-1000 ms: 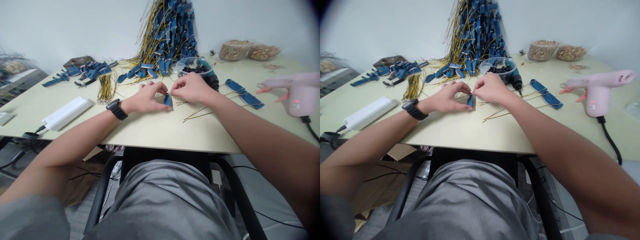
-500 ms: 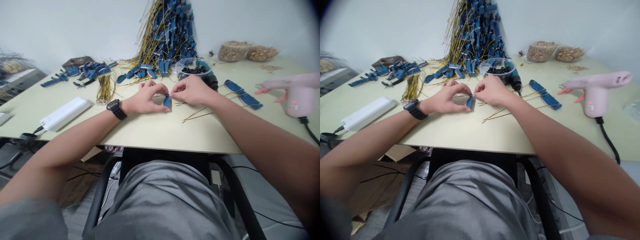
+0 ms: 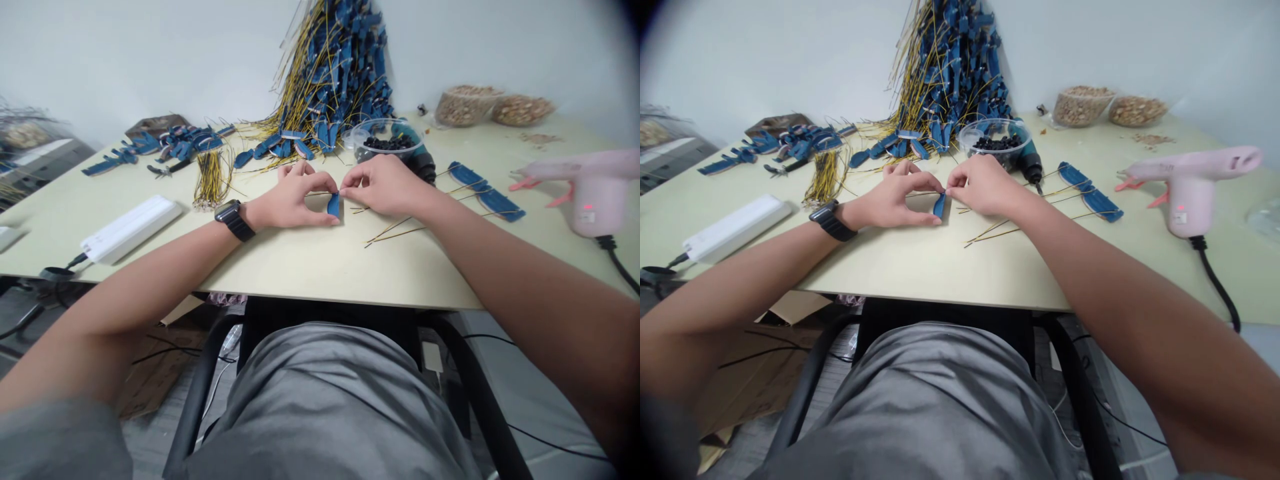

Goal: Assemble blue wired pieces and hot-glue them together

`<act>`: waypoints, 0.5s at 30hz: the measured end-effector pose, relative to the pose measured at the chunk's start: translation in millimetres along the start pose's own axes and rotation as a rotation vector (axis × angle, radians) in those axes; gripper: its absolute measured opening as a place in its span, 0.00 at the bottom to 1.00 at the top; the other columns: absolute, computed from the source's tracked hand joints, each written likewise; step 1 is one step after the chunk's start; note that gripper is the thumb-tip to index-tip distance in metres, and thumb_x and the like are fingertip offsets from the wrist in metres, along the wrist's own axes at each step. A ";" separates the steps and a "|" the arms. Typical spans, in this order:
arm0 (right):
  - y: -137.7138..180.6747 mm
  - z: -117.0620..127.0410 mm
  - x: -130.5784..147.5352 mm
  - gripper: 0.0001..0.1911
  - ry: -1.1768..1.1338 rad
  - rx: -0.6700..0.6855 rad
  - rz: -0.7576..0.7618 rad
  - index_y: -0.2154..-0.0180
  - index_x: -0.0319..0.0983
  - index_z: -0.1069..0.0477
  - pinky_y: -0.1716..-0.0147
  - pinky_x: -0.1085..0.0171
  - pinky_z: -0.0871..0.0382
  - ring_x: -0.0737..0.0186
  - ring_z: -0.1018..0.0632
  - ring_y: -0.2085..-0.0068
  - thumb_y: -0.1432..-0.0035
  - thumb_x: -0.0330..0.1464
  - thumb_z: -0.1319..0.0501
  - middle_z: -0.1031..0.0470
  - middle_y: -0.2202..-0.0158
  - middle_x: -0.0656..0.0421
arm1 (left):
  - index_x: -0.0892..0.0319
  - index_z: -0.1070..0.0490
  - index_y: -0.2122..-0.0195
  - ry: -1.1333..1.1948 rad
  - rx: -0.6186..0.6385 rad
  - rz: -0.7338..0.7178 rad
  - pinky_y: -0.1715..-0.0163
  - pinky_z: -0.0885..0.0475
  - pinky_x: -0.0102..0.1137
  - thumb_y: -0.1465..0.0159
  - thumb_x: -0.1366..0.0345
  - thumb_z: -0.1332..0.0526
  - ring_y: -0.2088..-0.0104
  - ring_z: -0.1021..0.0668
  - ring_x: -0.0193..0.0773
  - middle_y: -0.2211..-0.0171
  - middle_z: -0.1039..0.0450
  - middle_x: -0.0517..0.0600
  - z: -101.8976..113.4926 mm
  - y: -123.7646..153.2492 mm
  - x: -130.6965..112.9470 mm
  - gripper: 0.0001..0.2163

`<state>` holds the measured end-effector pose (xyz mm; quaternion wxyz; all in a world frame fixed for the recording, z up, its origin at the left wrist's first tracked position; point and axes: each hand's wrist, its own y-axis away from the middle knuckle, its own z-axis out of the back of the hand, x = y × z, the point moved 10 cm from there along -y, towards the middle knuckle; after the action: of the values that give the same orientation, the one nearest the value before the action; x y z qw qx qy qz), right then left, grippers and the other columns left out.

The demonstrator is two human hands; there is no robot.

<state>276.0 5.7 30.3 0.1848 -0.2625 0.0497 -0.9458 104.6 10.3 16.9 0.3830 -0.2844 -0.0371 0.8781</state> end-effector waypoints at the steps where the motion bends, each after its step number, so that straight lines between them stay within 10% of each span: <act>1: 0.5 -0.2 0.8 0.07 0.005 0.001 0.003 0.55 0.43 0.05 0.43 0.52 0.24 0.50 0.15 0.54 0.25 0.32 0.25 0.13 0.64 0.57 | 0.46 0.10 0.44 0.000 0.001 -0.002 0.17 0.42 0.66 0.41 0.24 0.13 0.31 0.22 0.70 0.45 0.12 0.55 -0.2 0.0 0.0 0.37; 15: 3.8 -2.2 7.3 0.11 0.162 -0.010 0.084 0.47 0.42 0.02 0.46 0.48 0.23 0.45 0.13 0.53 0.18 0.36 0.26 0.08 0.56 0.50 | 0.46 0.10 0.41 -0.028 0.001 -0.095 0.19 0.40 0.71 0.40 0.12 0.22 0.33 0.20 0.68 0.46 0.13 0.55 -1.5 -1.1 2.0 0.45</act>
<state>270.3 -0.6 31.2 0.2182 -0.1839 0.0798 -0.9551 105.0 12.3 15.0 0.4238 -0.2699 -0.0557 0.8628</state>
